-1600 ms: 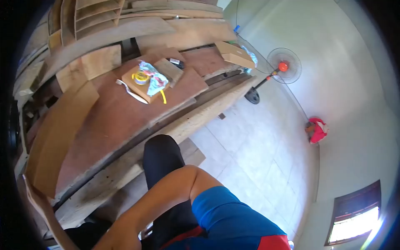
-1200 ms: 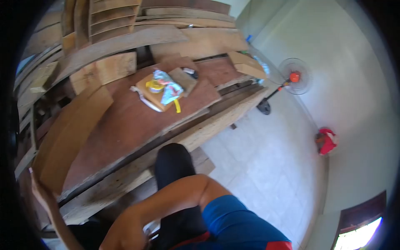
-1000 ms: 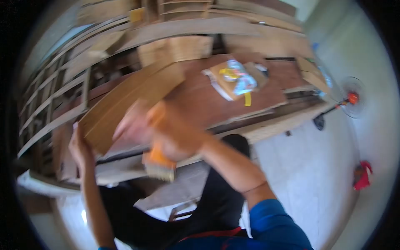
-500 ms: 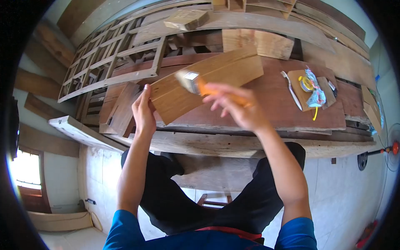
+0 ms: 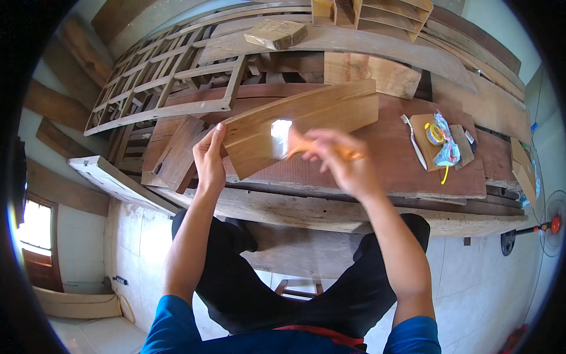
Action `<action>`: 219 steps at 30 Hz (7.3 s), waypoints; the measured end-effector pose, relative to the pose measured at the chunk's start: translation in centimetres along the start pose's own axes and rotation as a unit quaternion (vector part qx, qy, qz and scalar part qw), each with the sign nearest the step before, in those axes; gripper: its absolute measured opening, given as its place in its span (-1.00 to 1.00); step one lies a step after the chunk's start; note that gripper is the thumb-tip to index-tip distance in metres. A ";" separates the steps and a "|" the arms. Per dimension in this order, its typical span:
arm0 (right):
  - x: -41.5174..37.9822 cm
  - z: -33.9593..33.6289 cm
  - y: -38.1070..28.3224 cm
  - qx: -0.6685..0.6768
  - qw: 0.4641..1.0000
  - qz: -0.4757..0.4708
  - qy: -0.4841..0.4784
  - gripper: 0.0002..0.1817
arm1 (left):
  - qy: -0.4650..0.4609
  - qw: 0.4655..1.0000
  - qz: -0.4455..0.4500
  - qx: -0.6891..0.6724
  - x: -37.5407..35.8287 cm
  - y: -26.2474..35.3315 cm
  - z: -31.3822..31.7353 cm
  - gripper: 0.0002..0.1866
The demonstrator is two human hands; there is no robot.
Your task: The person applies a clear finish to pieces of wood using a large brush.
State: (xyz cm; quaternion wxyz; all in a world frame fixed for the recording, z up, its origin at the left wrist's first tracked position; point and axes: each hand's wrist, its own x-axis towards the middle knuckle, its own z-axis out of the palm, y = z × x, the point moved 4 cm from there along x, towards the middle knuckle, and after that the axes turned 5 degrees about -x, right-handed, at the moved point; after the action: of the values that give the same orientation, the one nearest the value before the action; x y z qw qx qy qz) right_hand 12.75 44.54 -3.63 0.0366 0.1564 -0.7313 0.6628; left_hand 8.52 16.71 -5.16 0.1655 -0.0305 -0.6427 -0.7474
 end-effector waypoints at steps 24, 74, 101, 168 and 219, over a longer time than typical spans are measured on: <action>-1.2 1.9 -0.4 -0.086 0.985 -0.137 0.066 -0.72 | -0.031 0.999 0.010 0.014 -0.5 1.0 0.3 -0.62; 1.1 -13.6 0.0 -0.169 0.977 0.044 0.124 -0.70 | -0.078 0.996 0.019 0.031 -0.8 1.0 0.0 -0.61; -1.3 4.5 -2.1 0.044 0.996 -0.061 -0.045 -0.68 | -0.050 0.999 -0.013 0.014 -1.1 -0.2 -0.1 -0.55; -0.9 2.5 -1.5 0.015 0.987 -0.039 -0.156 -0.70 | -0.049 0.991 -0.116 -0.045 -0.6 0.0 -0.2 -0.52; -0.8 2.5 -1.9 -0.003 0.995 -0.026 -0.098 -0.71 | -0.019 0.996 -0.090 -0.022 -0.3 -1.2 -0.9 -0.47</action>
State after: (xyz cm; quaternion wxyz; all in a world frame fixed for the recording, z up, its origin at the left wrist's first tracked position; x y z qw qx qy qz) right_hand 14.42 42.14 -2.35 -0.0174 0.2391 -0.7289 0.6413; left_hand 8.56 16.02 -6.54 0.0844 0.0099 -0.6295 -0.7723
